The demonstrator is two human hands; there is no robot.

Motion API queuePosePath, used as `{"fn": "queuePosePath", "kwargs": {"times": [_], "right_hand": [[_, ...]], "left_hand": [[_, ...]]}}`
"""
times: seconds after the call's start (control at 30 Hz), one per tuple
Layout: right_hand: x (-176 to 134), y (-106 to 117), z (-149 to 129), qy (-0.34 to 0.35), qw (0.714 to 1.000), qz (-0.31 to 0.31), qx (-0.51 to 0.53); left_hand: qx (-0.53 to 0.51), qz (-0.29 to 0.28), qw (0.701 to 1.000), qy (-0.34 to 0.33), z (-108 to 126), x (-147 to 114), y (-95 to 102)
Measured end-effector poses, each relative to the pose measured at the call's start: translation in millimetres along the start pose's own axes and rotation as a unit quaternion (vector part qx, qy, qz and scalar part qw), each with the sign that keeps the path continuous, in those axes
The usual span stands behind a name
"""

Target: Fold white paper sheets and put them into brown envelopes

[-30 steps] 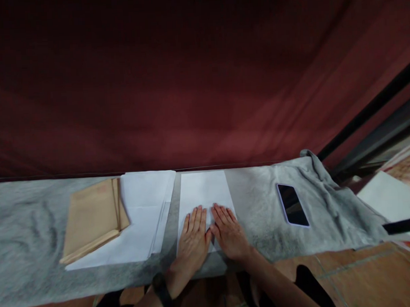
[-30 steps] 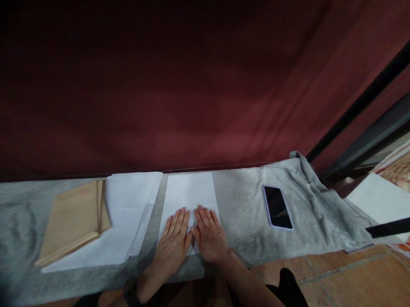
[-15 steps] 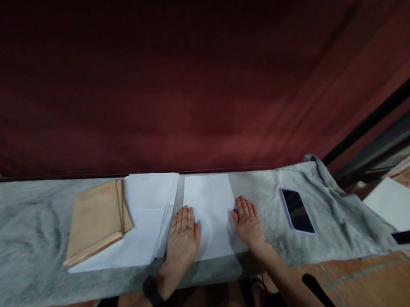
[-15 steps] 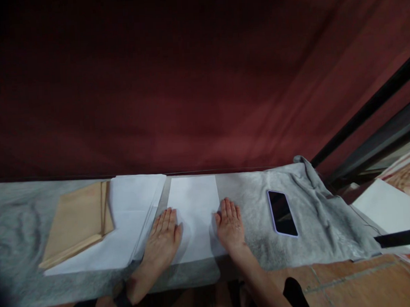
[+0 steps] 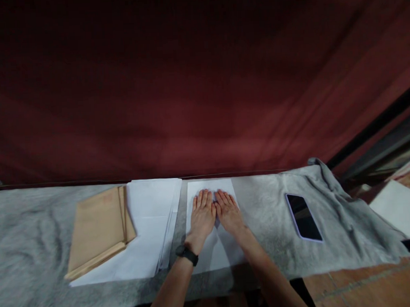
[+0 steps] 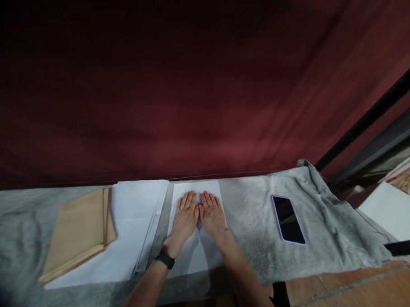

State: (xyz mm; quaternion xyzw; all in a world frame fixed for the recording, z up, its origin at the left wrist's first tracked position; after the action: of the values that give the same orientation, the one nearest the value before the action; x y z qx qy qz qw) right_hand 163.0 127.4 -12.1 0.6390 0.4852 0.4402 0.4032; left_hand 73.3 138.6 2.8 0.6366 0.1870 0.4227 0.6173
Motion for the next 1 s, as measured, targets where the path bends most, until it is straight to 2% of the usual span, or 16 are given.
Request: {"fn": "queuePosePath", "kwargs": {"times": [0.13,0.3,0.67,0.73,0.8,0.9,1.0], "right_hand": [[13,-4,-1,-0.005,1.000,0.005,-0.013],[23,-3,6,-0.059,0.997,0.040,-0.029],[25,17,63,-0.197,0.975,0.088,-0.046],[27,17,58,-0.187,0.978,0.088,-0.031],[30,14,42,-0.140,0.987,0.075,-0.014],[31,3,9,-0.053,0.998,0.036,0.002],[32,-7,-10,-0.020,1.000,0.004,-0.001]], "left_hand": [[0.009,-0.002,0.999,0.038,-10,5,-4.5],[0.027,0.015,0.995,0.098,-26,3,-2.6],[0.045,0.035,0.983,0.175,-45,-6,9.6],[0.040,0.042,0.987,0.148,-38,-1,11.7],[0.026,0.036,0.993,0.108,-28,5,10.5],[0.015,0.000,0.997,0.073,-18,11,3.0],[0.023,-0.037,0.997,0.066,-17,12,-4.3]]}}
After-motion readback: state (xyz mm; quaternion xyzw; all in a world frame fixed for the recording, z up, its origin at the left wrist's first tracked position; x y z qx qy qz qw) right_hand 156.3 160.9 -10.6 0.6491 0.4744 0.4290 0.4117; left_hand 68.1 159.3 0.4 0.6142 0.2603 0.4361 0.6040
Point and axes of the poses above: each hand's wrist, its own x-axis towards the middle knuckle, its own y-axis out of the back of the hand, z = x × y, the point moved 9 cm from there along x, towards the middle knuckle, and after that the axes turned 13 degrees about -y, right-handed, at the moved point
